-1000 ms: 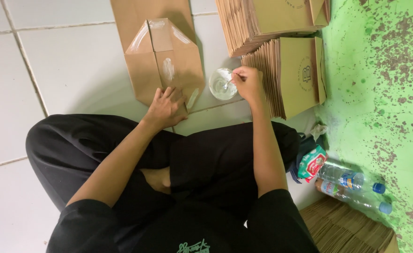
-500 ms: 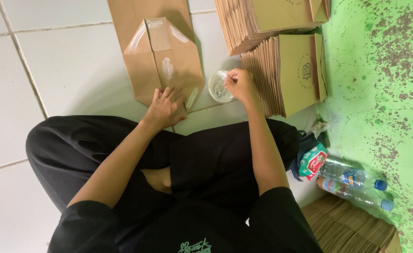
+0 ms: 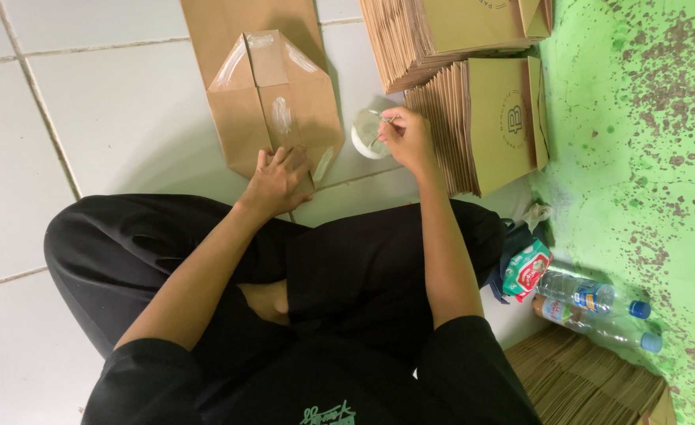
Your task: Applying glue to paper bags with a swab and folding them into shape.
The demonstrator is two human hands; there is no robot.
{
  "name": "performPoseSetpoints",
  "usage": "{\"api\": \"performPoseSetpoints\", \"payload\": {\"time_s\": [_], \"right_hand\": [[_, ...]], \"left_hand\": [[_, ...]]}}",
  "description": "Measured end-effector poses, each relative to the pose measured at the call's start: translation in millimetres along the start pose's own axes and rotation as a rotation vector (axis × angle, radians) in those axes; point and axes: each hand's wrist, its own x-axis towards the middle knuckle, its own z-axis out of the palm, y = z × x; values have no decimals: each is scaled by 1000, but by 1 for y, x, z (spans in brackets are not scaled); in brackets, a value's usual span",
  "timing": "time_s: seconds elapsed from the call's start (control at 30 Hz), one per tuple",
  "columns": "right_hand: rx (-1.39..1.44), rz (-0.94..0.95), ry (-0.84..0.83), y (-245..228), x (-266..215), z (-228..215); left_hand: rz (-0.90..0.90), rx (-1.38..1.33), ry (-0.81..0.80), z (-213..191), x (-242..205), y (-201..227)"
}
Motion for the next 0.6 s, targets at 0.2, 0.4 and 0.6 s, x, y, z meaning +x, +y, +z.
{"api": "performPoseSetpoints", "payload": {"time_s": [0.2, 0.4, 0.6], "right_hand": [[-56, -60, 28, 3, 2, -1], [-71, -101, 80, -14, 1, -7], [-134, -112, 25, -14, -2, -3]], "left_hand": [[-9, -9, -9, 4, 1, 0], [-23, -16, -56, 5, 1, -1], [-21, -4, -75, 7, 3, -3]]}}
